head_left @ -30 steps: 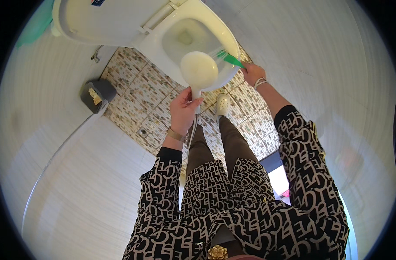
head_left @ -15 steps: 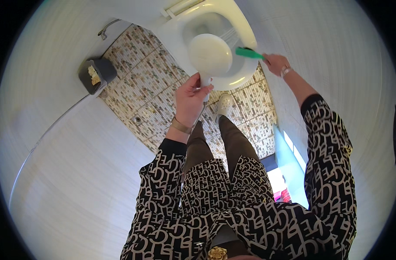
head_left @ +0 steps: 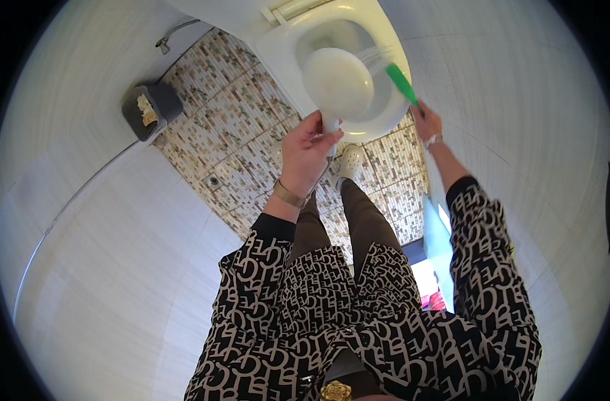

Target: Clean the toilet and shower floor in a bathroom.

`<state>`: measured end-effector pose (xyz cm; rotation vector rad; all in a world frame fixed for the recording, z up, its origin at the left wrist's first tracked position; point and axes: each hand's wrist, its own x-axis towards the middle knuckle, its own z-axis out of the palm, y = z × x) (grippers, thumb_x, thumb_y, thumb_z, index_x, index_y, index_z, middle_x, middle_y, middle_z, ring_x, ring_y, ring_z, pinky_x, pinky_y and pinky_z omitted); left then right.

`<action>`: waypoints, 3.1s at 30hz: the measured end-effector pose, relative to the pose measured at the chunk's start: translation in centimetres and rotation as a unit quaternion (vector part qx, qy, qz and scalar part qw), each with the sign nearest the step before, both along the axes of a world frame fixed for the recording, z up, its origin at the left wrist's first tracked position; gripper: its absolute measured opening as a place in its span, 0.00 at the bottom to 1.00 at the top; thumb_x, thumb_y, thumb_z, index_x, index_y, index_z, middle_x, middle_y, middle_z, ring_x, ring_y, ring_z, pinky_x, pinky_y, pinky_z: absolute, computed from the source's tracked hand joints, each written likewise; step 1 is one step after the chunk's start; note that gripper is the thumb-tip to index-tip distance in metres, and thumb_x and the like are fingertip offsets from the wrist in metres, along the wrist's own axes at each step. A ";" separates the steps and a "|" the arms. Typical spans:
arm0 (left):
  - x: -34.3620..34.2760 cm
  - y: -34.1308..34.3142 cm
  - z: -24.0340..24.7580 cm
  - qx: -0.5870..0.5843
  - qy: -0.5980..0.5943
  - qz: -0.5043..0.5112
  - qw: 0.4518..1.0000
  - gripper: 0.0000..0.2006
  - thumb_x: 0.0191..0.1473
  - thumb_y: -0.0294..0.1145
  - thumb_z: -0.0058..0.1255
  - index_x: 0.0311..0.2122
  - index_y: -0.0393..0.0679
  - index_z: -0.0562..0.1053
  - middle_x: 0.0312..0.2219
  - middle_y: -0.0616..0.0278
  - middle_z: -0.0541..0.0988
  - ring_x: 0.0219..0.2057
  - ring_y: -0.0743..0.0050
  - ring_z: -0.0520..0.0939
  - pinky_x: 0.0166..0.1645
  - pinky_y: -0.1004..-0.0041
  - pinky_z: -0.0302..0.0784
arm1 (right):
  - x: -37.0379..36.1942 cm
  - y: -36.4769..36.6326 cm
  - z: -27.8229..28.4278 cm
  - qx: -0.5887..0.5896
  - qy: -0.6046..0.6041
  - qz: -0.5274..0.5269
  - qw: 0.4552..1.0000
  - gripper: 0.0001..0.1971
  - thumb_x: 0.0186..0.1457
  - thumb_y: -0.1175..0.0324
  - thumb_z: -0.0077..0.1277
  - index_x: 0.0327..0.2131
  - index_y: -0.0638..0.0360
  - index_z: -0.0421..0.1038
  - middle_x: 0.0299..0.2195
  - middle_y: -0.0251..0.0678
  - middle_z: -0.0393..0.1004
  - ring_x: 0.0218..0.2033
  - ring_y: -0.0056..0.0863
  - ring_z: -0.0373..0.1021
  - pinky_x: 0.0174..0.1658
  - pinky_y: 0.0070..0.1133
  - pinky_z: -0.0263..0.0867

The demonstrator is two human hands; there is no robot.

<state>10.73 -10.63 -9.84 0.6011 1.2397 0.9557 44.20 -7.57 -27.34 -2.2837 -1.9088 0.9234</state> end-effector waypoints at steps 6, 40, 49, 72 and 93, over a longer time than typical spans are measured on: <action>-2.5 0.9 0.8 0.018 0.043 0.021 0.999 0.14 0.49 0.17 0.51 0.43 0.35 0.70 0.37 0.61 0.77 0.40 0.76 0.76 0.47 0.75 0.70 | -8.4 0.9 -3.3 0.185 0.196 -0.312 0.911 0.20 0.53 0.56 0.47 0.42 0.61 0.72 0.28 0.46 0.76 0.29 0.35 0.72 0.35 0.28 0.65; -14.0 0.2 -0.8 0.068 0.106 0.151 0.981 0.14 0.51 0.19 0.50 0.44 0.34 0.68 0.39 0.58 0.75 0.41 0.72 0.76 0.49 0.73 0.69 | -29.9 13.5 -2.8 0.048 0.353 -0.294 0.887 0.18 0.48 0.55 0.52 0.39 0.57 0.75 0.23 0.41 0.74 0.24 0.29 0.69 0.32 0.25 0.64; -14.4 -1.9 -1.2 0.026 0.086 0.151 0.984 0.11 0.50 0.20 0.51 0.41 0.36 0.71 0.36 0.63 0.76 0.40 0.79 0.75 0.49 0.76 0.68 | -31.3 6.5 -1.1 -0.009 0.174 -0.038 0.984 0.21 0.52 0.52 0.45 0.45 0.52 0.71 0.33 0.46 0.75 0.36 0.44 0.71 0.40 0.32 0.66; -14.7 -6.4 -2.0 -0.005 0.073 0.087 0.994 0.15 0.49 0.19 0.52 0.44 0.34 0.70 0.38 0.62 0.76 0.41 0.78 0.75 0.48 0.77 0.68 | -33.2 -7.6 -4.1 0.029 0.289 -0.472 0.832 0.18 0.49 0.59 0.49 0.36 0.67 0.73 0.24 0.49 0.73 0.25 0.33 0.70 0.34 0.28 0.63; -17.3 -16.7 -2.2 -0.091 0.132 -0.043 0.986 0.18 0.48 0.16 0.51 0.47 0.33 0.69 0.40 0.62 0.76 0.40 0.80 0.75 0.44 0.78 0.71 | -38.7 -16.7 -1.5 -0.039 0.271 -0.431 0.860 0.14 0.52 0.62 0.48 0.35 0.63 0.74 0.25 0.47 0.75 0.28 0.41 0.72 0.33 0.32 0.64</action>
